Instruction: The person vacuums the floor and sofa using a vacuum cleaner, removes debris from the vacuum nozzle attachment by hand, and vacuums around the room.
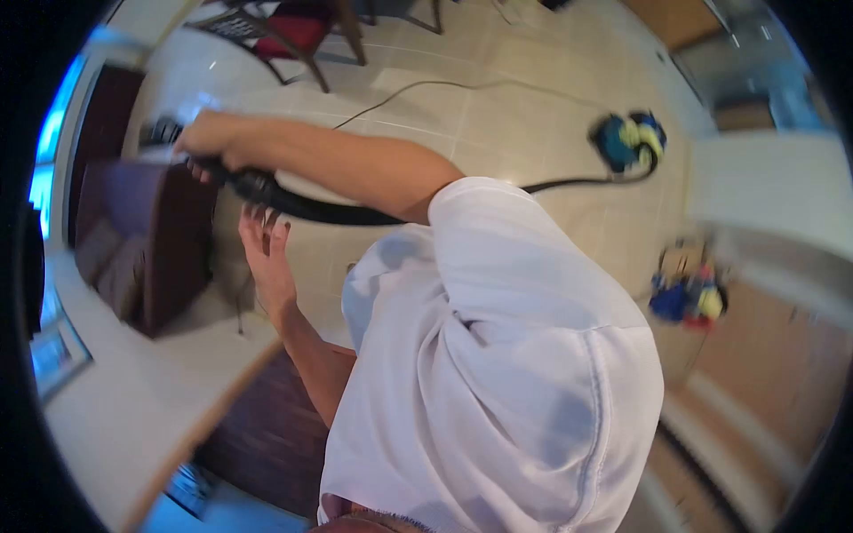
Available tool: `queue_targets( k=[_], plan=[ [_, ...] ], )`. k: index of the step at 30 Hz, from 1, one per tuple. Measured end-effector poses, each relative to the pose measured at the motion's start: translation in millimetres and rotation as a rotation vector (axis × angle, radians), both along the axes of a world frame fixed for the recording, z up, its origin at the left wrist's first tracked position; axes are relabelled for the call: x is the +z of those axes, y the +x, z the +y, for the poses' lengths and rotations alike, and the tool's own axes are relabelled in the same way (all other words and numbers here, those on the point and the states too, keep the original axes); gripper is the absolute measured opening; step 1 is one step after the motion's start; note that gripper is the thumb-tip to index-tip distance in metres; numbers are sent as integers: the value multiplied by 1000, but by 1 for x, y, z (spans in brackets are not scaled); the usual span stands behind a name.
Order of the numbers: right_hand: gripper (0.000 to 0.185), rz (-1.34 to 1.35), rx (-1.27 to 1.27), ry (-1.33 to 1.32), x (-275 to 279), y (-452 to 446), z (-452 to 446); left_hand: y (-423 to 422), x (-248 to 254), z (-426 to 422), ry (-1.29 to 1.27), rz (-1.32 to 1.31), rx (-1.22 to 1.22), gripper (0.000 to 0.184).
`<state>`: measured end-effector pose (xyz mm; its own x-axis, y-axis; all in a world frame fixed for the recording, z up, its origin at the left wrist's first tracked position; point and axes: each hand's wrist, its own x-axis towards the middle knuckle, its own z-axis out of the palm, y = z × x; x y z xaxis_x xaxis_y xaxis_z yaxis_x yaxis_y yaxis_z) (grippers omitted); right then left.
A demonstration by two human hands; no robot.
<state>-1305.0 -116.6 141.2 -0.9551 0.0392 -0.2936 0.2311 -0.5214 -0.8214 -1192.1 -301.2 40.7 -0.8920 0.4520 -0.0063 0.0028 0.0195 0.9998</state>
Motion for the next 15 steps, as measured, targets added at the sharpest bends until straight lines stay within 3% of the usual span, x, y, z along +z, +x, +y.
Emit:
queue_targets(
  k=[3, 5, 6, 7, 9, 11, 13, 15],
  plan=[
    [20, -2, -63, -6, 3, -12, -51, -40, 21, 3, 136, -143, -160, 61],
    [21, -21, -138, -27, -1, -21, -69, -50, 15, -2, 343, -408, -38, 50],
    [29, -3, -137, -28, -2, -17, -73, -59, 6, -16, 462, -458, -276, 36],
    [29, -5, -185, -15, -1, -15, -74, -54, 25, -16, 383, -477, -196, 23],
    [40, 116, -176, 289, 11, -4, -69, -56, 70, -24, 345, -478, -236, 14],
    [50, 15, -136, 330, 10, 11, -72, -93, 46, -54, 482, -623, -316, 13],
    [54, 44, -14, 314, -5, 15, -86, -111, 41, -74, 574, -587, -347, 12],
    [63, 74, 58, 338, -8, 11, -97, -124, 42, -86, 703, -653, -212, 10]
  ],
)
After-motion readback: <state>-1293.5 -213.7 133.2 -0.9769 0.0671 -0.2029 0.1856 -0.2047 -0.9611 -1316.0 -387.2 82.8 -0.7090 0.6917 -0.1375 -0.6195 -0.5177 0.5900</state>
